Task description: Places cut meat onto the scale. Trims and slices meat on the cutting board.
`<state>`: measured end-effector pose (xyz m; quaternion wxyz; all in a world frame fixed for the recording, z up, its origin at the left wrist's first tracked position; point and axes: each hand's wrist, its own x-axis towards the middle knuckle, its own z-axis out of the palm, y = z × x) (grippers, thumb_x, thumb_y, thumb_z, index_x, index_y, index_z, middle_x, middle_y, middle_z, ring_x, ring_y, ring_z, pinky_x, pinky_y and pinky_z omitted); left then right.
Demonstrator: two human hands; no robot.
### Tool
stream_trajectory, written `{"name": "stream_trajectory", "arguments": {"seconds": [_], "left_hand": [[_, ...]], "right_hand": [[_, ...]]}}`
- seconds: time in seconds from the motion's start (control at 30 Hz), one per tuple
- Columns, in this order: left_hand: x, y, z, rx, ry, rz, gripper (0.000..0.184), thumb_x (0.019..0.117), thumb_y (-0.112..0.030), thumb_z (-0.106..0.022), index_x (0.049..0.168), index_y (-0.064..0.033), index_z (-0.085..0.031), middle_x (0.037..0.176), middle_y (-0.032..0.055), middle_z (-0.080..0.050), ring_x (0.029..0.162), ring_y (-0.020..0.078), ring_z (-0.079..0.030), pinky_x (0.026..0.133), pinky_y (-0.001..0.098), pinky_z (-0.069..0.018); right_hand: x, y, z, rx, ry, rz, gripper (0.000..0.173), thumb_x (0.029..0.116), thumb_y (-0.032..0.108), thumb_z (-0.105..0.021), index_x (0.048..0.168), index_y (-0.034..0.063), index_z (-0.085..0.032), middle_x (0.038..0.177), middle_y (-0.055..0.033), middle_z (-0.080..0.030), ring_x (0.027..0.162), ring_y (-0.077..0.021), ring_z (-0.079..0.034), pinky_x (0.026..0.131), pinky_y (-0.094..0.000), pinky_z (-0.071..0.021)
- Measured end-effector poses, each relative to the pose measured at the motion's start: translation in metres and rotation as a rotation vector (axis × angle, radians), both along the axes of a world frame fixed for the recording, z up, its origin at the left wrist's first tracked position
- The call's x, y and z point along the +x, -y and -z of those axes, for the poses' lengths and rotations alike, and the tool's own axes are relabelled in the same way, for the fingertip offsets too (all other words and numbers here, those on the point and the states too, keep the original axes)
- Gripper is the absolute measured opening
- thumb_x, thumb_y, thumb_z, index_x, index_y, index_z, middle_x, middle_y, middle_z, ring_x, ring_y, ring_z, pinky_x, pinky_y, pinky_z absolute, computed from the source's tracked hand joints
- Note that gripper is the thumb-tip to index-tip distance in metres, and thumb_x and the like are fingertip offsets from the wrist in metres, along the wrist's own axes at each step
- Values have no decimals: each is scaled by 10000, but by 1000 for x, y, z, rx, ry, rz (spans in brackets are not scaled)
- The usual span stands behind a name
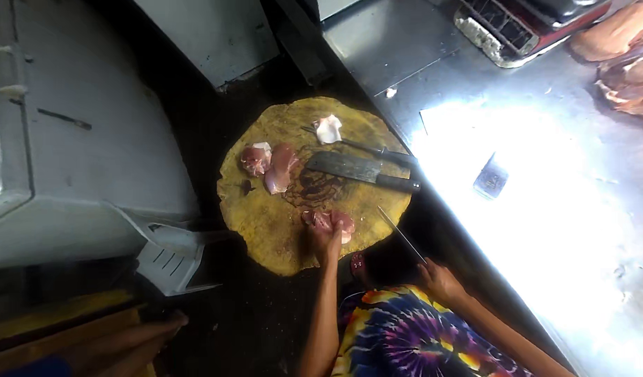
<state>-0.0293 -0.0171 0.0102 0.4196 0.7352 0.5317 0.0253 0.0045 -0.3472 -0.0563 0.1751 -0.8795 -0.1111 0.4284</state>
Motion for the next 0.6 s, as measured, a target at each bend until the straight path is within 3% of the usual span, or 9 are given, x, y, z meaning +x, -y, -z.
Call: {"name": "stream_trajectory", "arguments": {"seconds": [0.17,0.37,0.43,0.5,0.53,0.6], "left_hand": [[46,-2,-12,31,112,108,806,840,-252,-815,1520,-124,-399,1404,211,-567,1247,355,-589,1013,557,-500],[89,-30,-18,-138,140,153,771,781,-179,-834,1462,-97,-480,1293,240,-621,1191,380,-610,980,585,-507],[96,-42,-32,-179,142,227,645,803,-118,-764,1406,-97,-537,1227,215,-653,1051,353,-662,848,555,-561],[101,-47,-48,-145,156,309,448,870,-87,-698,1307,-86,-600,1076,167,-704,827,285,-687,667,466,-575],[103,-45,-54,-108,153,351,422,887,-88,-682,1300,-89,-601,1055,155,-707,820,278,-691,673,465,-581],[103,-40,-53,-50,155,399,491,917,-123,-686,1389,-99,-552,1188,173,-667,995,309,-679,844,518,-568]], "right_hand": [[10,3,1,-12,43,-29,457,1102,413,-373,1292,63,-597,969,-203,-706,955,-382,-706,853,-578,-544],[-1,0,6,50,16,65,455,1098,429,-394,1283,77,-616,959,-180,-704,928,-343,-701,854,-559,-543],[-7,-2,7,74,9,112,455,1096,438,-396,1270,85,-625,941,-162,-698,903,-321,-696,844,-546,-546],[-13,-4,11,105,-1,150,449,1097,433,-403,1242,75,-631,910,-155,-689,864,-313,-690,818,-538,-546],[-15,-5,13,118,-3,162,449,1097,429,-406,1245,72,-636,909,-155,-692,854,-310,-693,815,-538,-552],[-15,-3,17,127,-12,173,441,1095,426,-408,1240,78,-638,907,-147,-694,840,-298,-696,803,-530,-561]]}}
